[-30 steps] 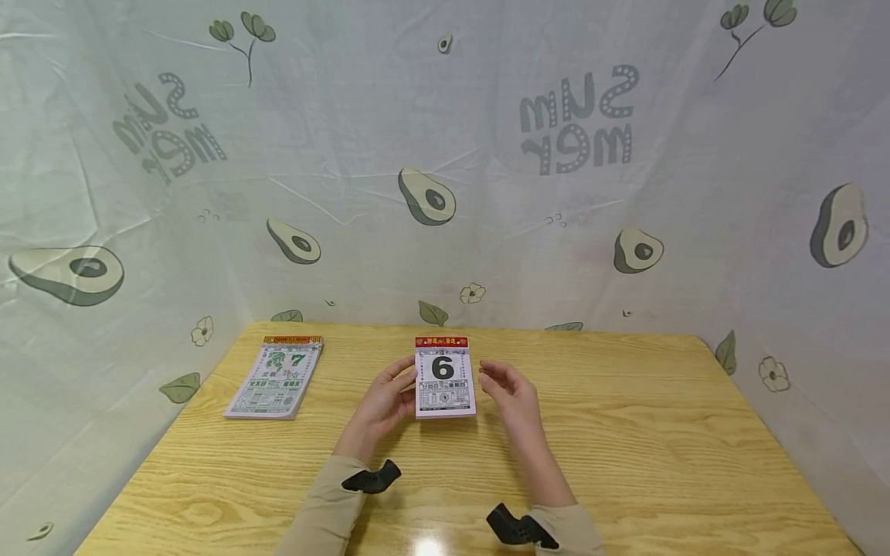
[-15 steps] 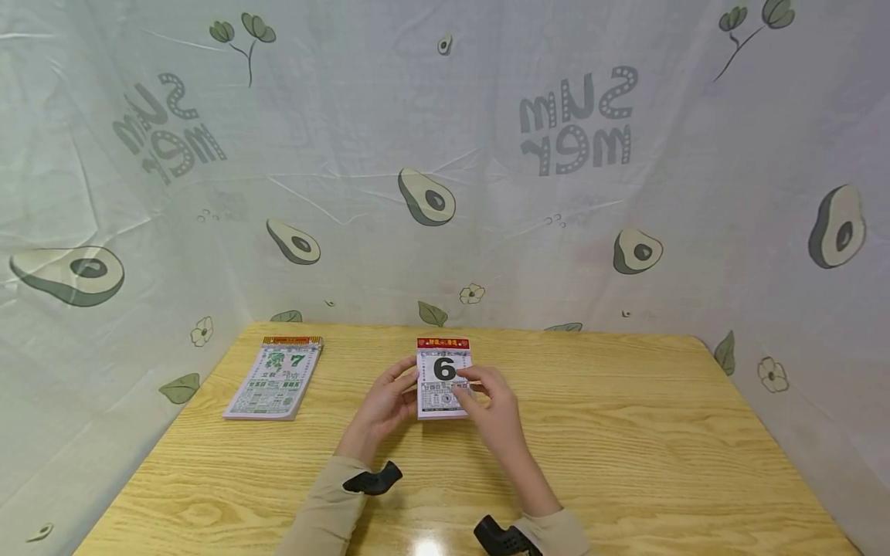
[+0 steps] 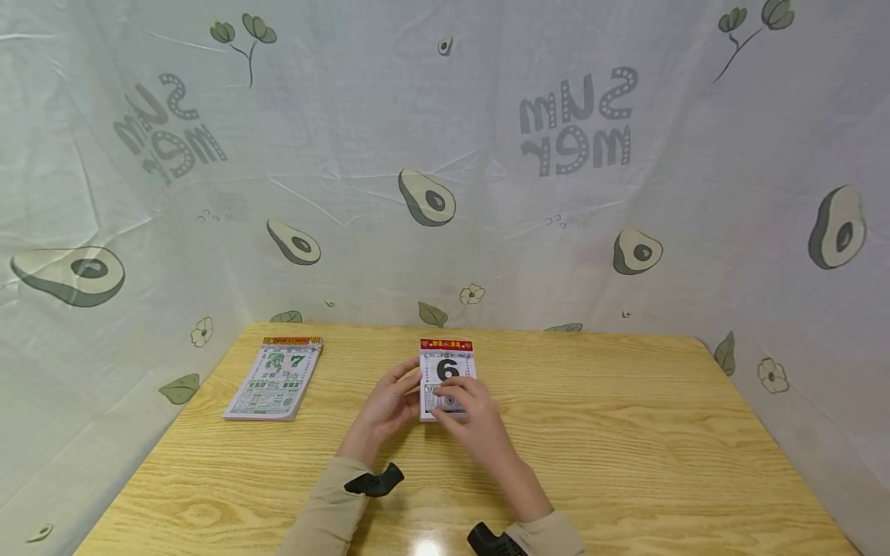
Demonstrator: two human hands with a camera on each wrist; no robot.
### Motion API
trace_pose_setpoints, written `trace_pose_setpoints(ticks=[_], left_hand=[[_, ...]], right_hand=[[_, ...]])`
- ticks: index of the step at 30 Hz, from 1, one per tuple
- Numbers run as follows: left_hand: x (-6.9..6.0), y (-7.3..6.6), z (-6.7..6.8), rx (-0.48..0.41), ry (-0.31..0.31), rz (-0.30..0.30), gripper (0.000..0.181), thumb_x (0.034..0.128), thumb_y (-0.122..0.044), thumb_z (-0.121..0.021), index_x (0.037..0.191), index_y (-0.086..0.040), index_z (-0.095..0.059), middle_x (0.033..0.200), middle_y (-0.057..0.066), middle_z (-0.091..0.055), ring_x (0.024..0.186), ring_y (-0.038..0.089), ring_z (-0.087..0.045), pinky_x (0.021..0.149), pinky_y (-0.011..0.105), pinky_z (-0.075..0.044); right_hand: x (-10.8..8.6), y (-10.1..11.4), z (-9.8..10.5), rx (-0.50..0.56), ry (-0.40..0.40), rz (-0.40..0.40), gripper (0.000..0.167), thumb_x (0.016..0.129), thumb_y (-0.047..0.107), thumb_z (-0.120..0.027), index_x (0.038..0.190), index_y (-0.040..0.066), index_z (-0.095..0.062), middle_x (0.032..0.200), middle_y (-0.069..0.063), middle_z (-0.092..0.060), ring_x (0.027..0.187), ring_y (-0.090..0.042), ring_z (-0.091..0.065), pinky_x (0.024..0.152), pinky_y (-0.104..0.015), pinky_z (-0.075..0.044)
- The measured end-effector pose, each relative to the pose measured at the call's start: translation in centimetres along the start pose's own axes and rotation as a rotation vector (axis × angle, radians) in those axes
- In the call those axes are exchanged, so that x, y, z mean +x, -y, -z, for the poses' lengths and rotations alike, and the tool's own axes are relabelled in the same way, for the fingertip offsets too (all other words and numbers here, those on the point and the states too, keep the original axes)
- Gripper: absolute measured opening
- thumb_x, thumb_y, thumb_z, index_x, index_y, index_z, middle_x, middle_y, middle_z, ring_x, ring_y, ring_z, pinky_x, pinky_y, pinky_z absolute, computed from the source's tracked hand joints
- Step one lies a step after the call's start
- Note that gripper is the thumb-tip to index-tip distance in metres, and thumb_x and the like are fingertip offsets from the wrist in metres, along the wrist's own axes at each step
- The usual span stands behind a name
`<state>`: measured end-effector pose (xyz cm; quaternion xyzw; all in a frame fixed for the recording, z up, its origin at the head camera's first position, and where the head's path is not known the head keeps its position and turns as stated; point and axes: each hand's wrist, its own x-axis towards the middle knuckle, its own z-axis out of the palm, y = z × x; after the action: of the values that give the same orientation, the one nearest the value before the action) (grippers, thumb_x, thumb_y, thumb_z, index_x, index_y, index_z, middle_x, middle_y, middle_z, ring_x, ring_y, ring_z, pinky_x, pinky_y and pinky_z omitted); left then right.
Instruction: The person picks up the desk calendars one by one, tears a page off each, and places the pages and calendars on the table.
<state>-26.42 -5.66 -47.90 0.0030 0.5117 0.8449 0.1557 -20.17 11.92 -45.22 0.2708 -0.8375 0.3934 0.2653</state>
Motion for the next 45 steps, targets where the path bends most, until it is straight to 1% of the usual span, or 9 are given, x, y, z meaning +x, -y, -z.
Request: trace_pose_setpoints(ticks=[3, 6, 11, 18, 24, 32, 37, 42, 45], left_hand=[[-0.03, -0.01, -0.03, -0.002, 0.010, -0.001, 0.040, 0.1005, -0.015, -0.053, 0.140, -0.009, -0.048, 0.105, 0.002, -0.067, 0.090, 0.017, -0.065, 0.074, 0.033, -0.055], [-0.07, 0.01, -0.03, 0.002, 0.020, -0.008, 0.040, 0.1004, -0.015, -0.053, 0.140, -0.009, -0.047, 0.105, 0.002, -0.067, 0.090, 0.016, -0.065, 0.075, 0.033, -0.055], [-0.03, 0.10, -0.05, -0.001, 0.020, -0.004, 0.040, 0.1004, -0.015, -0.053, 0.139, -0.009, -0.048, 0.106, 0.003, -0.067, 0.089, 0.016, -0.065, 0.074, 0.033, -0.056], [-0.03, 0.07, -0.19, -0.013, 0.013, 0.005, 0.036, 0.1009, -0.016, -0.052, 0.137, -0.012, -0.051, 0.110, 0.004, -0.066, 0.091, 0.018, -0.064, 0.075, 0.034, -0.056], [0.00, 0.12, -0.20, -0.019, 0.022, 0.009, 0.034, 0.1011, -0.015, -0.052, 0.135, -0.013, -0.052, 0.108, 0.004, -0.066, 0.090, 0.017, -0.064, 0.074, 0.033, -0.056], [-0.07, 0.12, -0.22, -0.010, 0.026, 0.002, 0.037, 0.1011, -0.015, -0.051, 0.137, -0.011, -0.049, 0.109, 0.004, -0.066, 0.092, 0.017, -0.065, 0.075, 0.034, -0.056], [-0.11, 0.12, -0.22, -0.013, 0.018, 0.006, 0.034, 0.1010, -0.016, -0.052, 0.135, -0.012, -0.052, 0.112, 0.006, -0.065, 0.093, 0.018, -0.065, 0.076, 0.034, -0.056], [-0.10, 0.14, -0.25, -0.009, 0.020, 0.005, 0.035, 0.1011, -0.016, -0.052, 0.136, -0.013, -0.052, 0.114, 0.007, -0.064, 0.094, 0.018, -0.065, 0.076, 0.034, -0.056], [-0.08, 0.19, -0.24, -0.003, 0.029, 0.000, 0.037, 0.1013, -0.016, -0.051, 0.138, -0.011, -0.049, 0.113, 0.006, -0.065, 0.094, 0.018, -0.064, 0.076, 0.034, -0.056]], right_hand=[[-0.08, -0.10, -0.16, -0.045, 0.016, 0.055, 0.029, 0.074, 0.007, -0.083, 0.101, 0.006, -0.072, 0.109, -0.008, -0.066, 0.105, -0.025, -0.058, 0.087, -0.042, -0.052], [-0.14, -0.17, -0.28, -0.084, 0.030, 0.090, 0.030, 0.073, 0.005, -0.083, 0.101, 0.007, -0.072, 0.110, -0.009, -0.065, 0.106, -0.025, -0.058, 0.086, -0.042, -0.053], [-0.26, -0.22, -0.33, -0.123, 0.047, 0.108, 0.033, 0.071, 0.002, -0.084, 0.102, 0.007, -0.071, 0.111, -0.009, -0.064, 0.107, -0.025, -0.058, 0.086, -0.041, -0.054], [-0.31, -0.30, -0.33, -0.144, 0.063, 0.092, 0.034, 0.073, 0.002, -0.083, 0.104, 0.007, -0.071, 0.111, -0.006, -0.064, 0.107, -0.023, -0.058, 0.086, -0.039, -0.054], [-0.37, -0.45, -0.38, -0.151, 0.062, 0.089, 0.033, 0.073, 0.001, -0.083, 0.103, 0.008, -0.071, 0.110, -0.003, -0.065, 0.107, -0.021, -0.058, 0.087, -0.039, -0.054], [-0.34, -0.42, -0.33, -0.154, 0.064, 0.102, 0.031, 0.073, 0.002, -0.083, 0.101, 0.008, -0.072, 0.109, -0.003, -0.065, 0.106, -0.020, -0.059, 0.087, -0.037, -0.054], [-0.31, -0.35, -0.23, -0.148, 0.080, 0.092, 0.029, 0.074, 0.002, -0.082, 0.101, 0.008, -0.072, 0.109, -0.005, -0.066, 0.106, -0.021, -0.059, 0.088, -0.038, -0.054], [-0.28, -0.21, -0.10, -0.140, 0.098, 0.051, 0.023, 0.079, 0.003, -0.078, 0.100, 0.007, -0.073, 0.110, -0.005, -0.067, 0.107, -0.020, -0.059, 0.090, -0.039, -0.053], [-0.21, -0.08, -0.01, -0.145, 0.093, 0.032, 0.015, 0.082, 0.003, -0.076, 0.096, 0.007, -0.074, 0.108, -0.005, -0.068, 0.105, -0.020, -0.060, 0.089, -0.038, -0.053]])
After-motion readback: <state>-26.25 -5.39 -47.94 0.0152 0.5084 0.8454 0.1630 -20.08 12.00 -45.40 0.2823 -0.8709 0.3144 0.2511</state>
